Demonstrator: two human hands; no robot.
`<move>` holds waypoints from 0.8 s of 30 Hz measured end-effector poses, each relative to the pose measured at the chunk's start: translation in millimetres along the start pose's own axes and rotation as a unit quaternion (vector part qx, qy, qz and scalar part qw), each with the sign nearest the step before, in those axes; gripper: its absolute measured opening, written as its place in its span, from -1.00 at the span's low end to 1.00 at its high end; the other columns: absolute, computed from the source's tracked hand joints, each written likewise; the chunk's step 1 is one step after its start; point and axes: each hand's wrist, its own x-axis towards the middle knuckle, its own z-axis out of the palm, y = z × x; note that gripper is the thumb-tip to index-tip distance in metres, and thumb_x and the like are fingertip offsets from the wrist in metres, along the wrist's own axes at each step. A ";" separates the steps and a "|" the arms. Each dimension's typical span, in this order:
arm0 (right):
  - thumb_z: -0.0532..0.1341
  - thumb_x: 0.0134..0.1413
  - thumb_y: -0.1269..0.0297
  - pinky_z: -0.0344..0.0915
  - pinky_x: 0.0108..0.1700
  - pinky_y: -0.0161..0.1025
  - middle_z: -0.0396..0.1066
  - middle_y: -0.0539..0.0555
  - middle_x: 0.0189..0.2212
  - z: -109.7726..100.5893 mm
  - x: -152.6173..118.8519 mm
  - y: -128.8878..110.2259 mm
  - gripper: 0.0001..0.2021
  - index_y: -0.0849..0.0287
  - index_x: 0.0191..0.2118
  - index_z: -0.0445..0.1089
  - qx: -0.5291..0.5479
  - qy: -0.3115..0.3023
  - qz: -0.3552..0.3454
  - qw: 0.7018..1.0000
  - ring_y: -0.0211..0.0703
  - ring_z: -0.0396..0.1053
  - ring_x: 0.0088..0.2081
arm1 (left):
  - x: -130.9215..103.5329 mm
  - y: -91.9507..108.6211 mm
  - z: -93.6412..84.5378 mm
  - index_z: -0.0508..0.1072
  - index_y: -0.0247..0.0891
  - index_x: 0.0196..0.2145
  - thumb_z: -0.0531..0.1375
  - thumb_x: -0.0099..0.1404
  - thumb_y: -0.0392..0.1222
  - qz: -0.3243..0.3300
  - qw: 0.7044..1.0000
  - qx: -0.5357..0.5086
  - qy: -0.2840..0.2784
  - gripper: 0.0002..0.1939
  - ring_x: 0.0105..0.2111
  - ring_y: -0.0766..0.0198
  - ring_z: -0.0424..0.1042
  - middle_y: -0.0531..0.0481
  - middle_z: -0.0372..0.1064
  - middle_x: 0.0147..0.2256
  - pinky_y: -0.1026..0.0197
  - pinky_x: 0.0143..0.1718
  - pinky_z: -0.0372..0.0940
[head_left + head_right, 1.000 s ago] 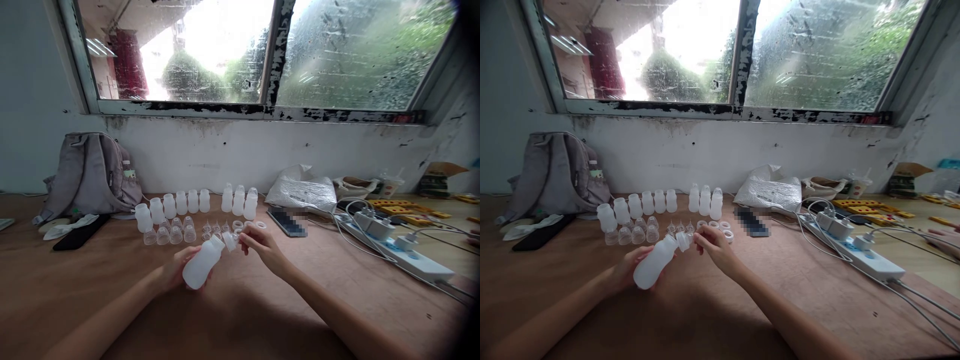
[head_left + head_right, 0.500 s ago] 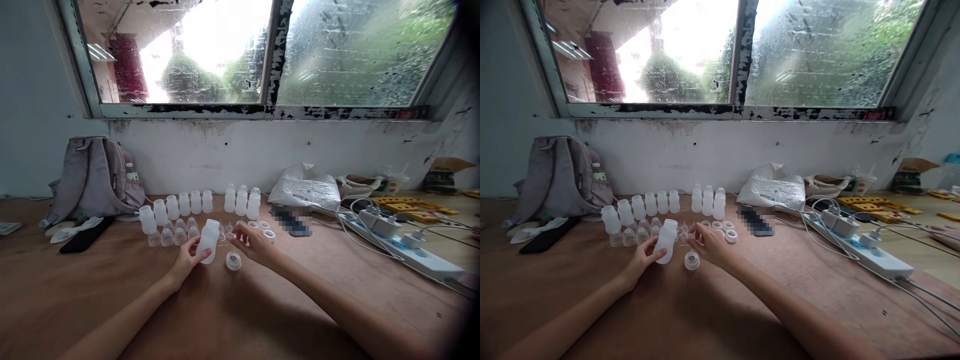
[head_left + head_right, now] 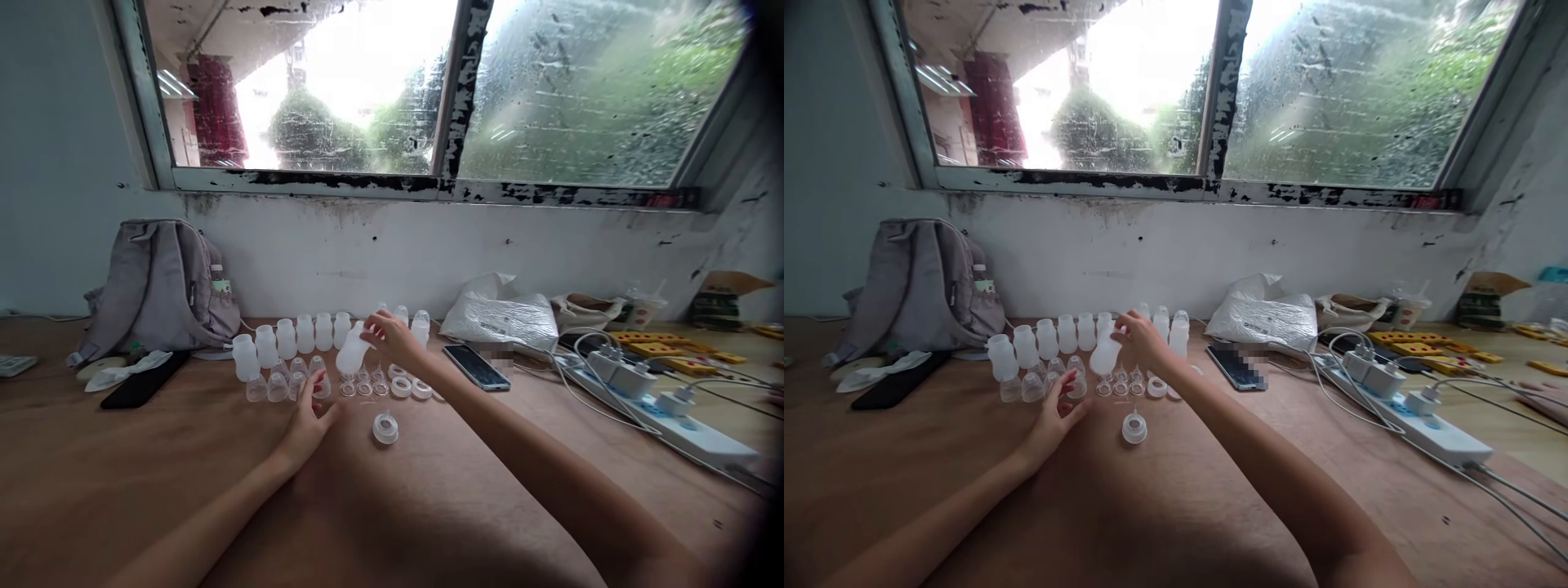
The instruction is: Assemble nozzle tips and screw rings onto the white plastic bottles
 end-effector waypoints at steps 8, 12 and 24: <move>0.08 0.06 0.40 0.14 -0.32 -0.32 0.24 0.17 -0.24 37.3 42.1 53.7 -0.89 0.29 -0.28 0.30 -0.171 -0.032 0.086 0.981 -0.21 0.27 -0.33 | -6.7 5.6 3.2 0.30 -0.19 -0.16 0.06 0.16 -0.13 0.008 0.998 0.025 -0.051 -0.73 -0.12 0.17 0.22 -0.06 0.23 -0.14 0.20 -0.24 0.18; 0.09 0.04 0.43 0.14 -0.31 -0.29 0.24 0.22 -0.23 60.7 52.0 62.4 -0.89 0.31 -0.28 0.30 -0.187 -0.054 0.109 0.975 -0.14 0.27 -0.28 | -7.5 6.8 2.9 0.32 -0.20 -0.18 0.03 0.19 -0.13 0.015 0.997 0.035 -0.065 -0.76 -0.14 0.17 0.23 -0.06 0.24 -0.16 0.19 -0.24 0.18; 0.04 0.10 0.41 0.15 -0.25 -0.27 0.21 0.26 -0.16 74.7 57.5 70.5 -0.85 0.33 -0.21 0.24 -0.201 -0.058 0.127 0.970 -0.13 0.23 -0.20 | -10.2 7.5 4.5 0.33 -0.21 -0.21 0.02 0.19 -0.16 0.038 0.995 0.044 -0.083 -0.78 -0.15 0.17 0.24 -0.06 0.27 -0.19 0.18 -0.25 0.20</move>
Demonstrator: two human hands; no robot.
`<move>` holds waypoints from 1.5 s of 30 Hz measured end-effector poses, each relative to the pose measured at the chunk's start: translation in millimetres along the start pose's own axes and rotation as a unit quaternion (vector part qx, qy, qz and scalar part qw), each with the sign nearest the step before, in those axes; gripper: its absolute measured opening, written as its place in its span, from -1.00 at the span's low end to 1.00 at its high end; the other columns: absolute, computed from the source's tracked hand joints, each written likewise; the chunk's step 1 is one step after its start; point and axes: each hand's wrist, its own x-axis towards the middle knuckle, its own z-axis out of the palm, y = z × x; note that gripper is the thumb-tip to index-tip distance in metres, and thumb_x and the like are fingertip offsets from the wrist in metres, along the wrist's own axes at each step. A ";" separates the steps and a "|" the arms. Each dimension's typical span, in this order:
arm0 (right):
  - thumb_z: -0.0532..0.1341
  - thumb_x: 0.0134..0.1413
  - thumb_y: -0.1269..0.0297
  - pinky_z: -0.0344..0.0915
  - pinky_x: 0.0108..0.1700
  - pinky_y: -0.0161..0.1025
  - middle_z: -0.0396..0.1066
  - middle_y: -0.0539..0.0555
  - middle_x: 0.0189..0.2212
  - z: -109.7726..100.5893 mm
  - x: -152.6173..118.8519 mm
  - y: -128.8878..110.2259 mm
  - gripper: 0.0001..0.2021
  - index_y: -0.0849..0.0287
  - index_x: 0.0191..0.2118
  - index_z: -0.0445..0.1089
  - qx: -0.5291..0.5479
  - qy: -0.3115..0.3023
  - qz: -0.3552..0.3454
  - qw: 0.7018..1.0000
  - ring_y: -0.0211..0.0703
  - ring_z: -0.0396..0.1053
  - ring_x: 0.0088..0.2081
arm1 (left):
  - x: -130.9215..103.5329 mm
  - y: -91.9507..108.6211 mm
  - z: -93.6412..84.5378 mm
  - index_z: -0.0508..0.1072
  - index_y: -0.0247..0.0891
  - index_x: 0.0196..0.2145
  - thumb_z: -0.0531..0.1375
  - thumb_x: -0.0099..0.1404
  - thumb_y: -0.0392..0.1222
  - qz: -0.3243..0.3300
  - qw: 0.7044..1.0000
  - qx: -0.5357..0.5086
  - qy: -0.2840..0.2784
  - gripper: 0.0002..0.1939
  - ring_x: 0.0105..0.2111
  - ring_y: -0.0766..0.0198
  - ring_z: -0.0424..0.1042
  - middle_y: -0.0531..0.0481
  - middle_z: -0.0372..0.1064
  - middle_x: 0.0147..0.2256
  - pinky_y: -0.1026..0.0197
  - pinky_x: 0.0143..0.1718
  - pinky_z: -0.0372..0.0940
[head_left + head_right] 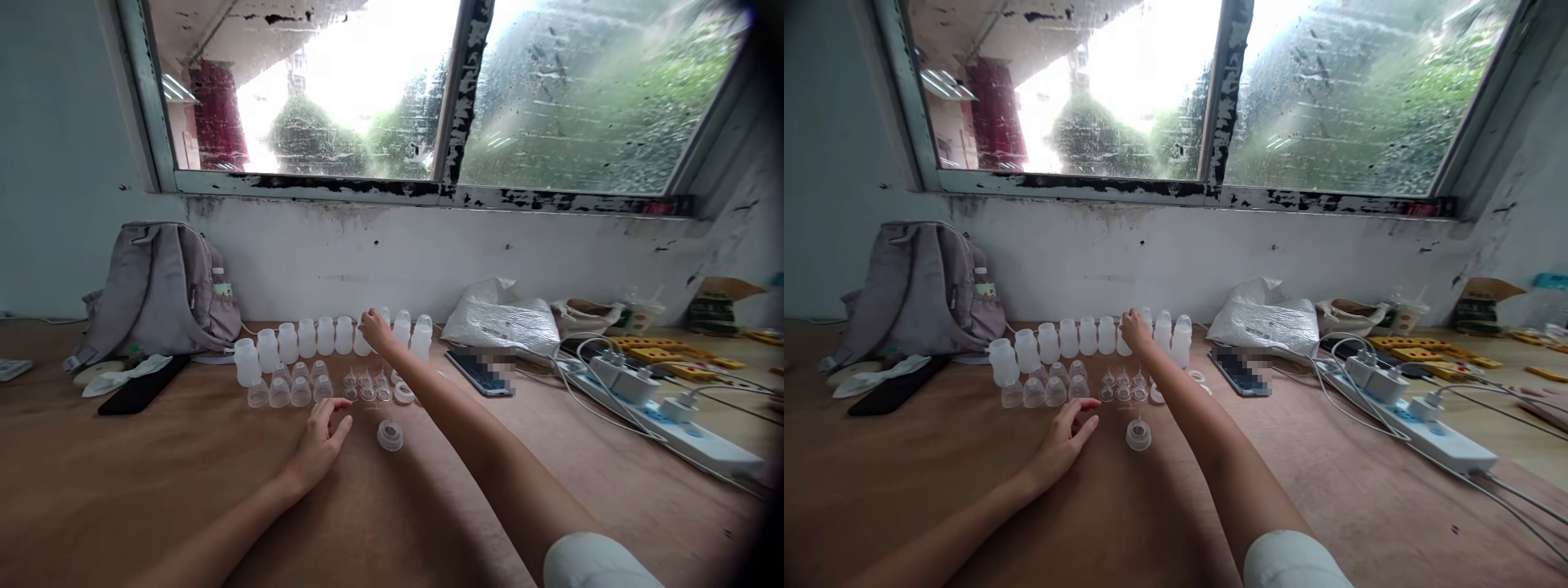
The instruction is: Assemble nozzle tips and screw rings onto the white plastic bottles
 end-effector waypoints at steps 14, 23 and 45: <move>-0.05 0.17 0.24 0.12 -0.38 -0.33 0.28 0.17 -0.21 -37.7 -47.9 -7.2 -0.77 0.22 -0.11 0.16 0.051 0.052 -0.016 0.997 -0.19 0.29 -0.32 | -0.9 2.5 -0.5 0.34 -0.20 -0.24 0.03 0.17 -0.23 0.022 0.999 0.033 -0.005 -0.81 -0.17 0.17 0.24 -0.05 0.29 -0.23 0.13 -0.18 0.19; 0.00 0.05 0.03 0.02 -0.51 -0.36 0.34 0.01 -0.53 -33.5 -202.5 -11.6 -0.71 0.18 -0.31 0.18 0.129 -0.056 -0.072 0.987 -0.23 0.28 -0.53 | -4.2 8.1 1.7 0.32 -0.20 -0.22 0.02 0.15 -0.31 0.083 0.992 0.088 -0.027 -0.78 -0.18 0.16 0.23 -0.04 0.30 -0.24 0.09 -0.12 0.15; 0.11 -0.10 -0.10 -0.05 -0.59 -0.40 0.18 -0.10 -0.66 -27.7 -215.0 -29.4 -0.62 0.15 -0.51 0.12 0.246 -0.072 -0.169 0.952 -0.37 0.09 -0.64 | -13.2 20.7 4.9 0.26 -0.25 -0.17 0.14 0.10 -0.01 0.210 0.937 0.208 -0.185 -0.63 -0.19 0.12 0.24 -0.11 0.30 -0.21 0.09 -0.14 0.11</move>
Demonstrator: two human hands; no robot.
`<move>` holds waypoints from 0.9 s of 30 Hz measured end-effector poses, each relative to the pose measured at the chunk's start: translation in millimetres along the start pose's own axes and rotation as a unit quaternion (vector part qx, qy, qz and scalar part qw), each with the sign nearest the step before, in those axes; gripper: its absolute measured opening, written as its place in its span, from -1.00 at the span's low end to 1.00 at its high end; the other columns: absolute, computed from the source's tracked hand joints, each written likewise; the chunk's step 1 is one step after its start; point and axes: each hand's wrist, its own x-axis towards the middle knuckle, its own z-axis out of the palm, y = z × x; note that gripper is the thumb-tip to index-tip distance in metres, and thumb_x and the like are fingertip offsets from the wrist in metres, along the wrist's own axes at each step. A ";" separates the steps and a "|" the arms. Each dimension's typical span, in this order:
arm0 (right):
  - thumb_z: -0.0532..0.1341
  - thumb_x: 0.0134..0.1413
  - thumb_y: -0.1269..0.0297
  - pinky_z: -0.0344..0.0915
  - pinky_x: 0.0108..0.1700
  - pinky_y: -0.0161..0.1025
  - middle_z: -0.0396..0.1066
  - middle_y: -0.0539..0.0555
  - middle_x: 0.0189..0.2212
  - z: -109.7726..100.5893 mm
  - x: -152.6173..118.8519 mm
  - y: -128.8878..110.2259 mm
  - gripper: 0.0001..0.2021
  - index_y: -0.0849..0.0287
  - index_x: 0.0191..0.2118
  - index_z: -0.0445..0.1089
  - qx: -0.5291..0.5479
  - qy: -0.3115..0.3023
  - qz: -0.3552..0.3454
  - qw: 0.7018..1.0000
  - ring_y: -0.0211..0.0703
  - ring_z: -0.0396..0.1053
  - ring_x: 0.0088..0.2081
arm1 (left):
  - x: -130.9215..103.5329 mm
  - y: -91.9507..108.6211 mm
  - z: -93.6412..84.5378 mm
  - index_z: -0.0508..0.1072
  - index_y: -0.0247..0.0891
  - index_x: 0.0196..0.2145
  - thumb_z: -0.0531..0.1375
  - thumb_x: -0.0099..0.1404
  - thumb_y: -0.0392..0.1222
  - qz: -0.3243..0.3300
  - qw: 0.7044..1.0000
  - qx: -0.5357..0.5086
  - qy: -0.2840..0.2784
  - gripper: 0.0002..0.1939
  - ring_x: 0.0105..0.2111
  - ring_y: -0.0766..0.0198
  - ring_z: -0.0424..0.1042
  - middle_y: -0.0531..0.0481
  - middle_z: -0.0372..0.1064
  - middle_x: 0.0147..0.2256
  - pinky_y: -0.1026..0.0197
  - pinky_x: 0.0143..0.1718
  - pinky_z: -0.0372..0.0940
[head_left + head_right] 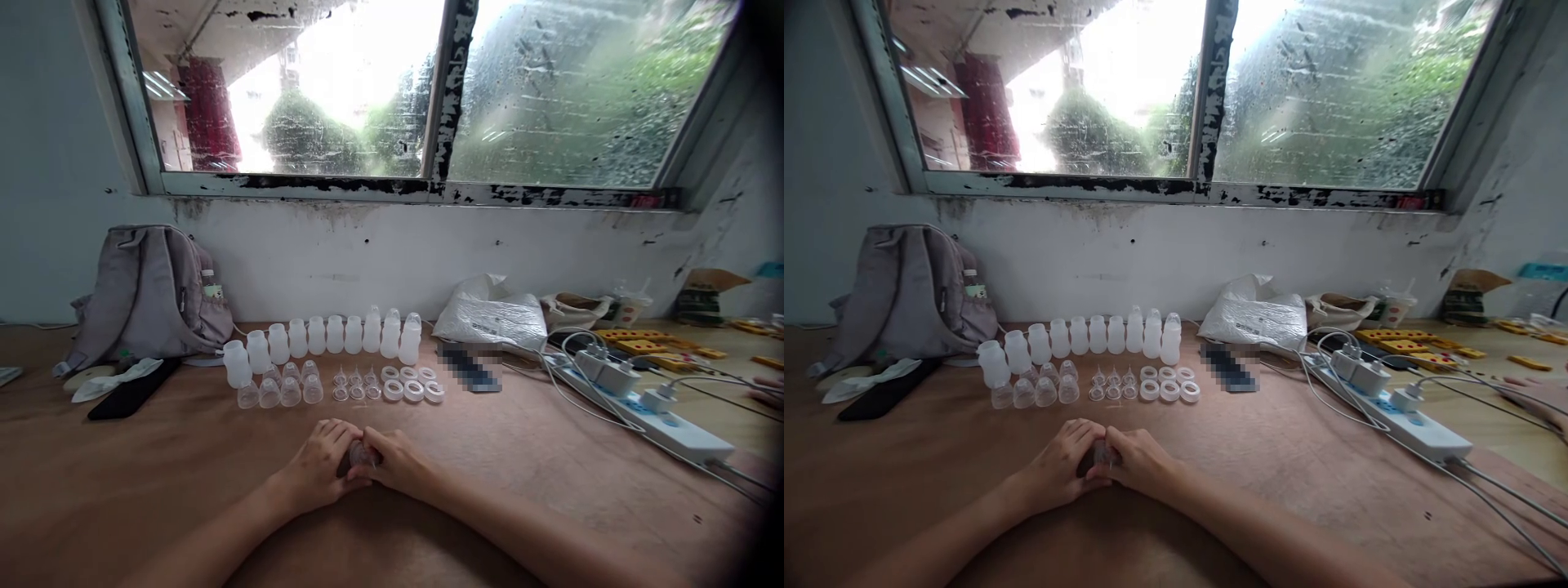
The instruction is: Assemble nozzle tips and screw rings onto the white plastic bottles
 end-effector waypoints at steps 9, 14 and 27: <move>0.07 0.01 0.09 0.00 -0.55 -0.41 0.13 -0.12 -0.66 -4.0 0.6 -5.1 -0.74 0.15 -0.50 0.08 0.045 0.066 0.049 0.996 -0.38 0.06 -0.63 | -1.6 -0.6 -5.5 0.34 -0.26 -0.30 0.15 0.07 0.01 -0.015 0.999 0.033 0.019 -0.69 -0.23 0.14 0.25 -0.07 0.31 -0.26 0.11 -0.15 0.10; 0.06 0.04 0.14 0.11 -0.51 -0.39 0.17 -0.10 -0.61 -11.1 10.6 3.5 -0.82 0.14 -0.31 0.12 0.064 0.147 0.087 0.983 -0.33 0.15 -0.59 | -3.7 -7.7 -6.6 0.33 -0.22 -0.23 0.11 0.13 -0.03 -0.016 0.998 0.063 0.025 -0.72 -0.18 0.16 0.22 -0.04 0.28 -0.20 0.11 -0.11 0.09; 0.14 -0.07 0.32 0.14 -0.41 -0.39 0.40 0.07 -0.43 -21.9 164.1 64.1 -0.85 0.22 -0.32 0.34 -0.110 -0.014 0.200 0.973 -0.24 0.31 -0.40 | -5.4 -9.4 -5.7 0.32 -0.22 -0.20 0.12 0.12 -0.02 -0.027 0.998 0.064 0.008 -0.69 -0.14 0.16 0.18 -0.04 0.26 -0.17 0.10 -0.06 0.05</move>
